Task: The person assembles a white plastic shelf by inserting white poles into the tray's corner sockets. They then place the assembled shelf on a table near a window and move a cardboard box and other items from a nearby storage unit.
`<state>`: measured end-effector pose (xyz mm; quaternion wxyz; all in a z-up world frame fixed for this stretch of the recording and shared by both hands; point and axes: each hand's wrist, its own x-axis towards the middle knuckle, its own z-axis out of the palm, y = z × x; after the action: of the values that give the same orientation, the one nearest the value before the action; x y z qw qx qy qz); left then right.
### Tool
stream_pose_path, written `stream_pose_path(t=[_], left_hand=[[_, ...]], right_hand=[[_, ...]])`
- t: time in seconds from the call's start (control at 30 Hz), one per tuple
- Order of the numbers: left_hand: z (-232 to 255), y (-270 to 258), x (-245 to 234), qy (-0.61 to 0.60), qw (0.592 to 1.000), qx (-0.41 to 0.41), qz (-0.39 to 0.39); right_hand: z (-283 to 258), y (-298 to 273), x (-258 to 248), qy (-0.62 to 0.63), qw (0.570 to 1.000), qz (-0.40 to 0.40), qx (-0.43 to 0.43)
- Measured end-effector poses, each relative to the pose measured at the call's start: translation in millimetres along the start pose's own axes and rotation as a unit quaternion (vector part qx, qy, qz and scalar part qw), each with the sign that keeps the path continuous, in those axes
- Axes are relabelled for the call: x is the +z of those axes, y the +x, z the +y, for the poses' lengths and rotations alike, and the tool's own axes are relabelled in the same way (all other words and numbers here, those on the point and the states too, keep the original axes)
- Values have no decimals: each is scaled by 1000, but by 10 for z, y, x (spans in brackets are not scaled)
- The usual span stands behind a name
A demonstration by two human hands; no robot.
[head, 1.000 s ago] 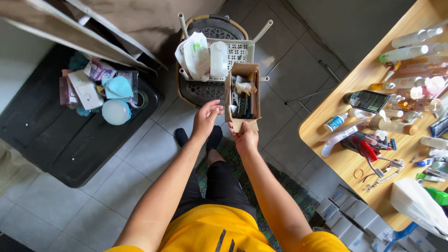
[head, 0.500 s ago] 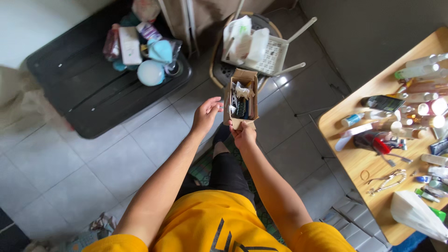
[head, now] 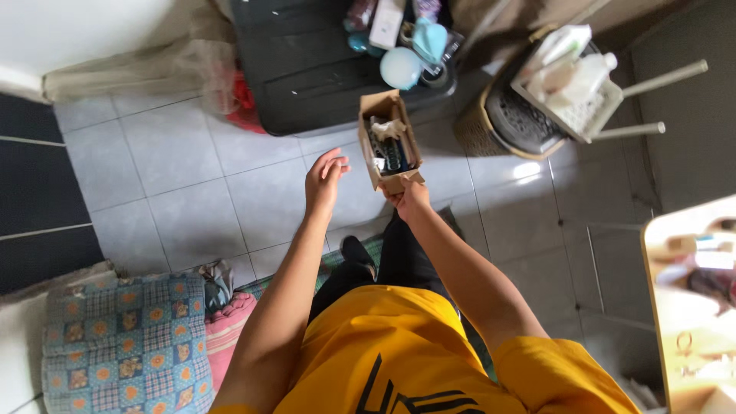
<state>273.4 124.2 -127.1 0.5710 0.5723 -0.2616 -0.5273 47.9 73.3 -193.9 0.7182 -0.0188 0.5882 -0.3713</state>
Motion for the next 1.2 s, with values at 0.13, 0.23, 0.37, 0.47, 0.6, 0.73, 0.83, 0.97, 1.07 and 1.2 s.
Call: stream_pose_path(t=[0.13,0.23,0.37,0.47,0.6,0.73,0.83,0.97,1.07,1.2], left_hand=[[-9,273,-535,1,997,41,71],[1,779,-930,189,961,123,163],[43,1706,-1458,298,927,67,218],[155,2494,-1761,351,902,100,229],[308,3401,-1839,286,934,-45,208],[341,4076,-1774,407,899,-47,154],[260,4570,-1698,405,897,-13,178],[136,5129,-1794,389,900,-23,197],[45,5569,-2003,364,911,-37,189],[-281,6038,-2185,374,908,-23,187]], right_hand=[[-51,15,747,-207,975,-70,-43],[-312,179,1240,-295,938,-168,-69],[-914,754,2071,-391,897,-208,-10],[-1346,1219,2675,-451,858,-246,-4],[-1970,1882,3447,-493,813,-308,33],[-2276,2572,3987,-587,749,-305,36],[-2325,3079,4354,-593,753,-285,-19],[-2279,3523,4705,-654,720,-205,-113],[-2213,3764,4956,-630,744,-172,-144],[-2063,4051,5131,-580,783,-133,-184]])
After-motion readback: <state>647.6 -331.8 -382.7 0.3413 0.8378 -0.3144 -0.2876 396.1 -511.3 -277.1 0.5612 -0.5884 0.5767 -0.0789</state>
